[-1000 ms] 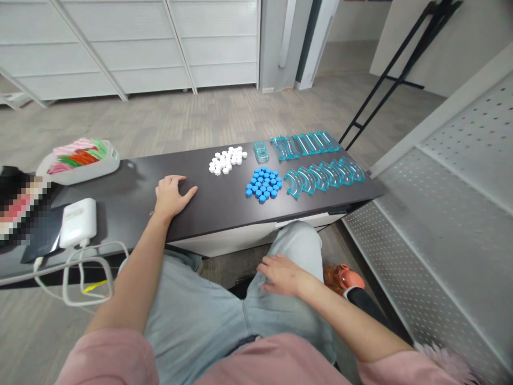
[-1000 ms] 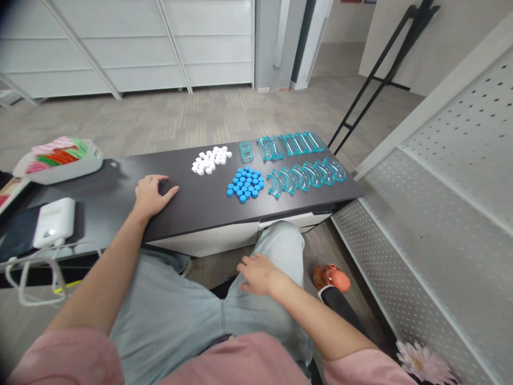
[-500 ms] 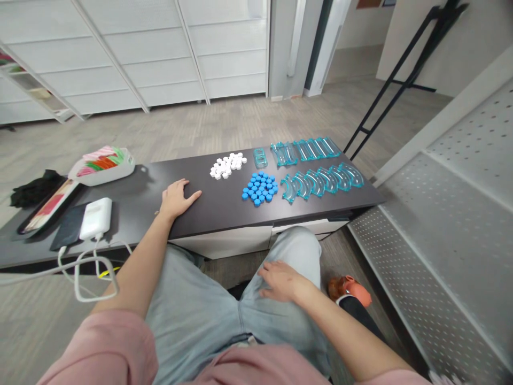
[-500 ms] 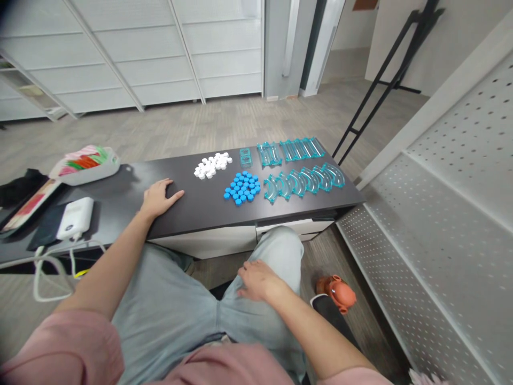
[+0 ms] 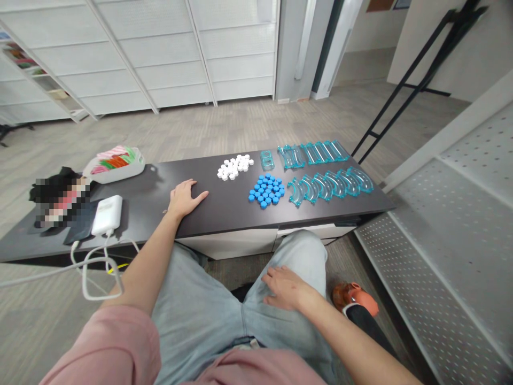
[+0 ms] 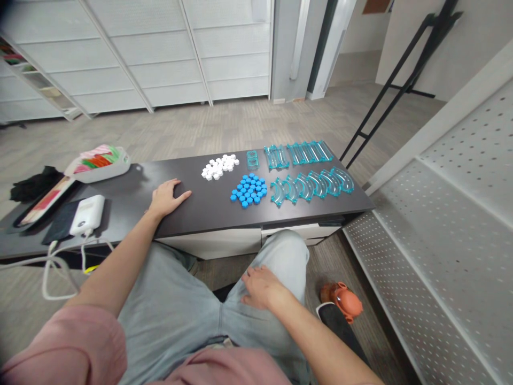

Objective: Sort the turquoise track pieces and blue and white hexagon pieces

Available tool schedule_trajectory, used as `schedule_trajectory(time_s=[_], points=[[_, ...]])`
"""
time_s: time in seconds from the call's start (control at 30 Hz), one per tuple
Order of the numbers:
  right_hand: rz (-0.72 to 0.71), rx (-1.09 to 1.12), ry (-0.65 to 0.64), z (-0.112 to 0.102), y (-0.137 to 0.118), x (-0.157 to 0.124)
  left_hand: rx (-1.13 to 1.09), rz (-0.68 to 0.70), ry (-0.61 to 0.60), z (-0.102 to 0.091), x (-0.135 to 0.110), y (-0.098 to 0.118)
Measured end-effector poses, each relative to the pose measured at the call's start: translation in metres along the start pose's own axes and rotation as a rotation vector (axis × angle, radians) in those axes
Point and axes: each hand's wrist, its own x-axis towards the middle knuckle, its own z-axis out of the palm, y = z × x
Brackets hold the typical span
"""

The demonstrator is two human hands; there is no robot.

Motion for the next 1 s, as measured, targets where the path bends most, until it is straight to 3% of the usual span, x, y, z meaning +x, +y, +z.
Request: schedule_trajectory(time_s=[1.0], points=[[0.025,0.057,-0.02,0.003,0.0007,0.0004,-0.031,-0.012,-0.001,-0.003,-0.0025,0.0036]])
